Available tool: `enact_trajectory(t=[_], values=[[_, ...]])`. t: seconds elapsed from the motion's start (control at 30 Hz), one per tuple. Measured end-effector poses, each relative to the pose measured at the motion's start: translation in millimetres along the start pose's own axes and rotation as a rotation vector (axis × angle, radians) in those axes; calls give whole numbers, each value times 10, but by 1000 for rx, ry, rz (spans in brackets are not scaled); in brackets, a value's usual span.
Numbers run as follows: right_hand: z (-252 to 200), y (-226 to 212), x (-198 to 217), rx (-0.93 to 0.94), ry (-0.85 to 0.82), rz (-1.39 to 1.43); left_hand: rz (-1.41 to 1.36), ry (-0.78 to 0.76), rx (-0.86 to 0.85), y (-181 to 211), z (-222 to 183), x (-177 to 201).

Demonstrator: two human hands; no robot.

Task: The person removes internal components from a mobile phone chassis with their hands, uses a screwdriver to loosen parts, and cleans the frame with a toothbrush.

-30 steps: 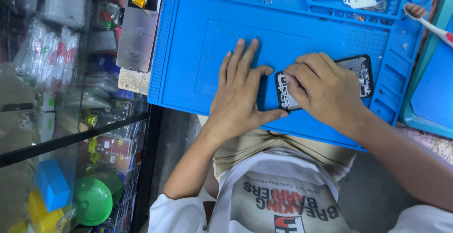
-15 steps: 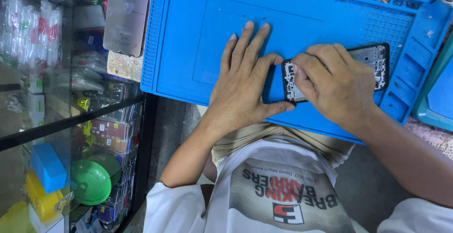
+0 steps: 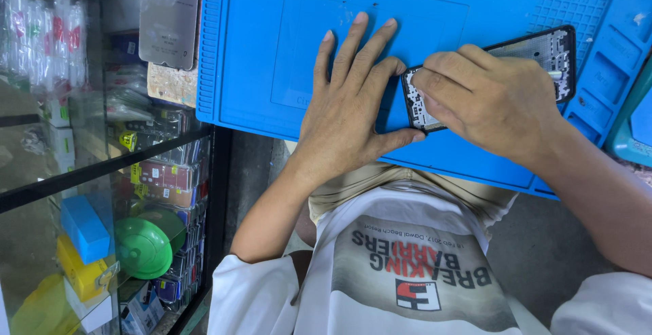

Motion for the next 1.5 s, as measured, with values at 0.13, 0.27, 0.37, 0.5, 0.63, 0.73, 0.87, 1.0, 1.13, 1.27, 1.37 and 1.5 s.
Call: enact_trajectory(t=[0.13, 0.27, 0.37, 0.5, 0.63, 0.73, 0.87, 1.0, 1.13, 1.27, 1.37, 1.5], values=[[3, -25, 32, -7, 43, -14, 9, -6, -1, 6, -1, 2], [40, -62, 42, -110, 55, -73, 13, -14, -7, 2, 6, 14], [77, -126, 102, -87, 99, -167, 9, -25, 4, -5, -6, 4], [70, -114, 159, 49, 64, -148, 16, -21, -7, -1, -12, 13], [72, -113, 146, -17, 85, -130, 8, -16, -1, -2, 8, 0], [42, -126, 107, -37, 86, -160, 10, -22, 1, -21, -35, -15], [51, -78, 103, -11, 60, -110, 11, -23, -12, -20, -2, 3], [63, -67, 119, 19, 38, -16, 6, -23, 3, -9, -4, 8], [17, -80, 78, -49, 70, -23, 1, -28, 14, -32, -3, -14], [9, -63, 80, -96, 133, -52, -1, -32, 21, -32, -5, -7], [31, -84, 99, -111, 152, -100, -4, -28, 18, -27, 13, -7], [28, -76, 81, -120, 151, -87, -2, -35, 36, -40, 10, -11]])
Point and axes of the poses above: each hand's wrist, its own z-axis towards the middle knuckle, its own x-axis out of the back of the hand, y = z × x, the point moved 5 cm from there along z, towards the middle knuckle, and after that the axes turned 13 degrees about -z, right-handed, at the moved point
